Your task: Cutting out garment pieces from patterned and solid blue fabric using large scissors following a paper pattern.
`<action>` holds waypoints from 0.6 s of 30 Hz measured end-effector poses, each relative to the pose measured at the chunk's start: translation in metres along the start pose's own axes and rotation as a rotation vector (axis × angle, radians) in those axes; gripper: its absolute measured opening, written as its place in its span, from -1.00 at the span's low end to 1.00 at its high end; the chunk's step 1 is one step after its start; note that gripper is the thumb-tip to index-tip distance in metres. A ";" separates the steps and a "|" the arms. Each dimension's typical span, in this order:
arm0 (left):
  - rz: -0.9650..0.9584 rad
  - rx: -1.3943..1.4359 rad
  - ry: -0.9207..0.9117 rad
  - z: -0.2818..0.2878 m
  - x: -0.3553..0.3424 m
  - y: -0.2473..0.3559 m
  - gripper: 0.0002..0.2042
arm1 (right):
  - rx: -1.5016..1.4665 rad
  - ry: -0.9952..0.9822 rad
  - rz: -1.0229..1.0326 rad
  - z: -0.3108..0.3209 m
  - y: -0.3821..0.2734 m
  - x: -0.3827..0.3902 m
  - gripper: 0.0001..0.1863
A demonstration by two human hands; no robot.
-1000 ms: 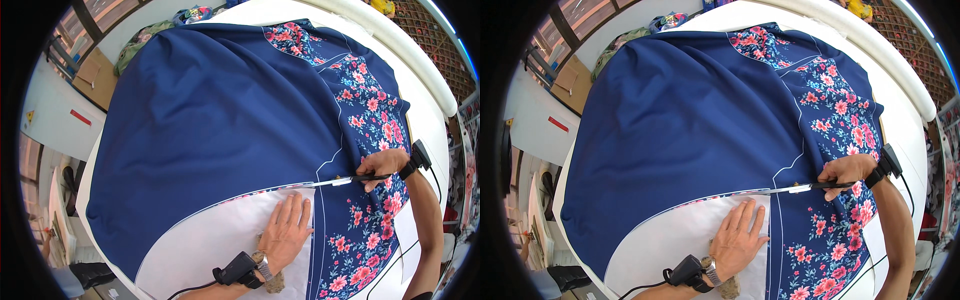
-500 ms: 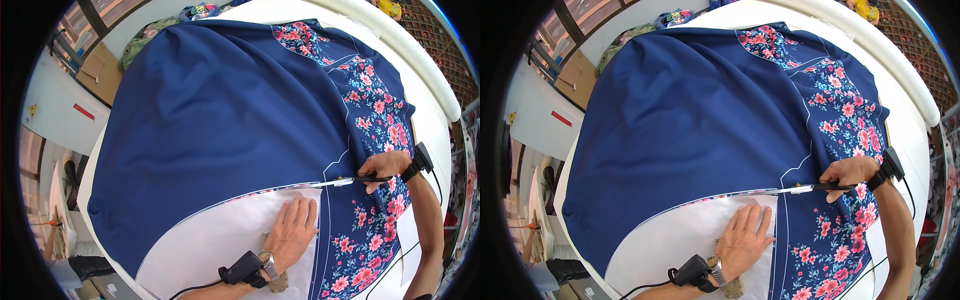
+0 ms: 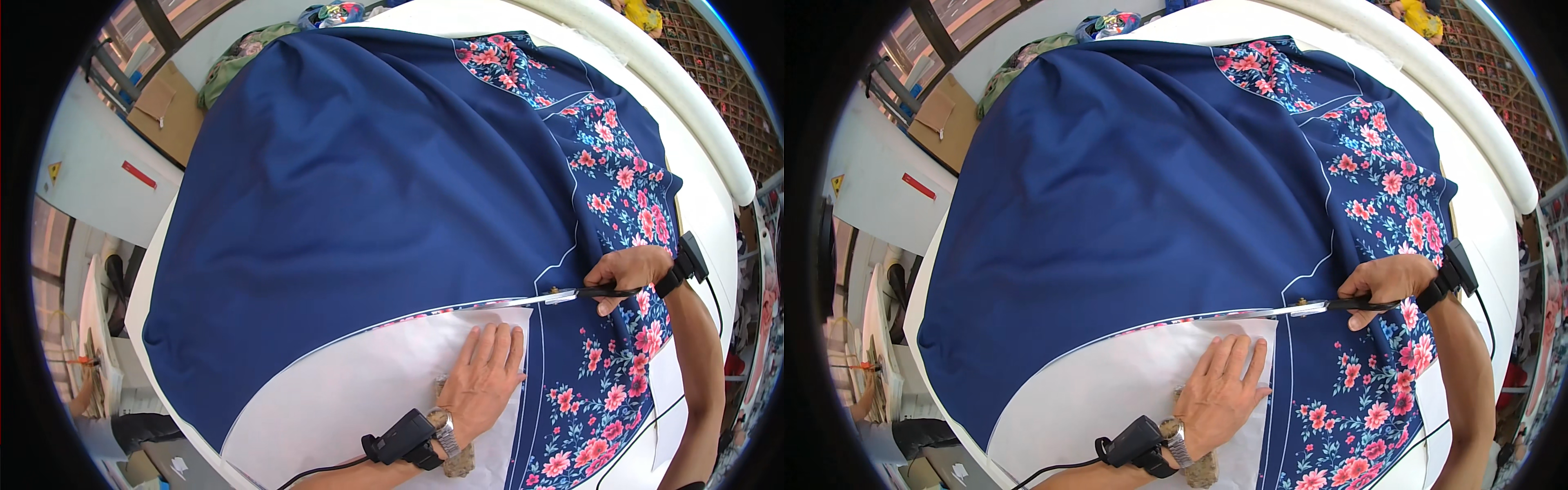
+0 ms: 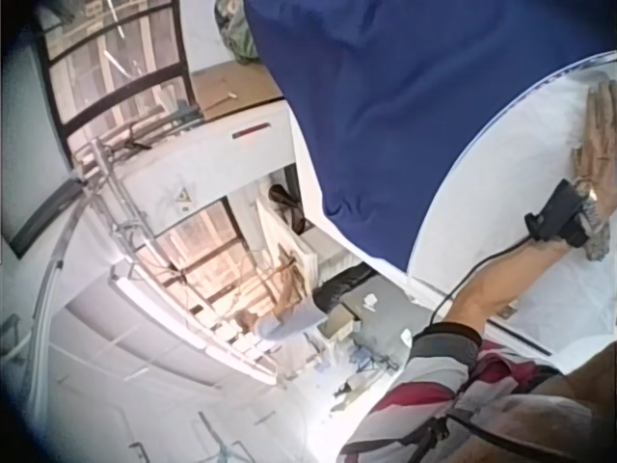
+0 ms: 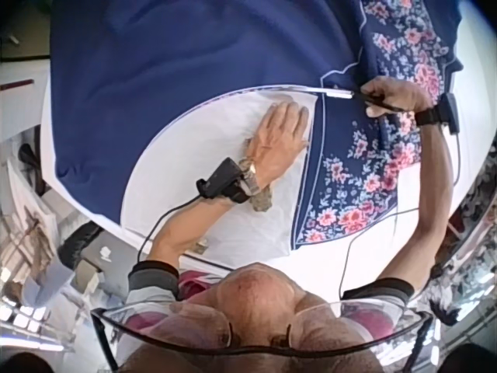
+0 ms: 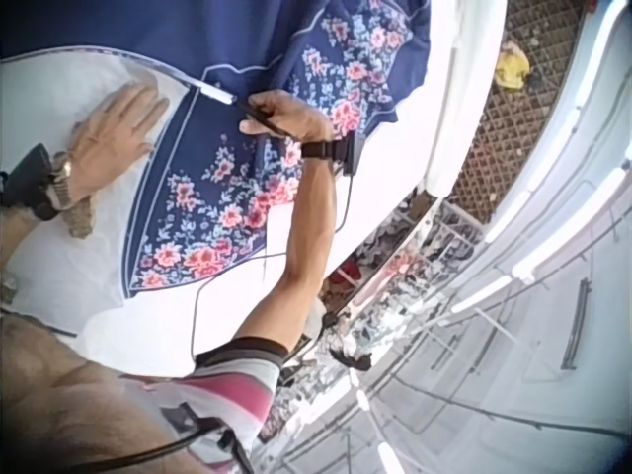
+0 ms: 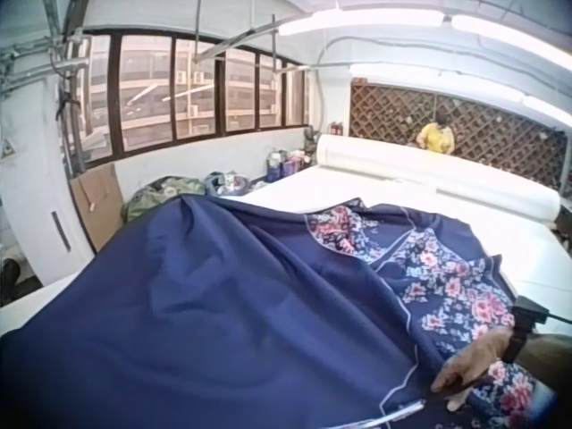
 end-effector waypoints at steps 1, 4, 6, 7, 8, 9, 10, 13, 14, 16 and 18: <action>0.005 0.000 -0.001 0.000 0.001 0.000 -0.31 | 0.008 0.002 0.002 0.000 0.000 0.000 -0.45; 0.010 0.003 -0.004 0.002 0.001 -0.001 -0.31 | 0.030 0.012 -0.018 0.001 -0.003 0.000 -0.45; 0.008 0.006 -0.004 0.002 0.000 -0.001 -0.31 | 0.023 0.009 -0.018 0.002 -0.001 0.000 -0.44; 0.005 0.014 -0.005 0.001 0.000 -0.001 -0.31 | 0.017 0.007 -0.016 0.003 0.000 -0.001 -0.44; 0.002 0.022 -0.006 0.000 -0.001 -0.001 -0.31 | 0.017 0.006 -0.017 0.003 0.002 -0.002 -0.44; 0.003 0.023 -0.005 0.001 -0.001 -0.001 -0.31 | 0.022 -0.001 -0.004 0.004 0.002 -0.002 -0.44; 0.005 0.024 -0.002 0.003 0.000 -0.001 -0.31 | 0.030 -0.009 0.014 0.005 0.000 -0.004 -0.44; 0.012 0.027 -0.004 0.004 0.001 -0.002 -0.30 | 0.018 -0.014 0.025 0.006 -0.011 -0.007 -0.43; 0.011 0.031 -0.008 0.004 0.001 -0.002 -0.30 | 0.018 -0.015 0.025 0.006 -0.012 -0.008 -0.43; 0.012 0.037 -0.005 0.003 0.000 -0.002 -0.30 | 0.018 -0.011 0.016 0.007 -0.013 -0.009 -0.44; 0.012 0.042 -0.002 0.003 0.000 -0.002 -0.30 | 0.033 -0.028 -0.014 0.008 -0.013 -0.009 -0.49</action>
Point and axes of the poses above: each hand's wrist, its own x-axis away from the middle knuckle, its own z-axis out of the back of the hand, y = z × x, the point moved 5 cm from there along -x, towards the middle knuckle, and after that the axes turned 10 degrees about -y, right-handed, at the moved point
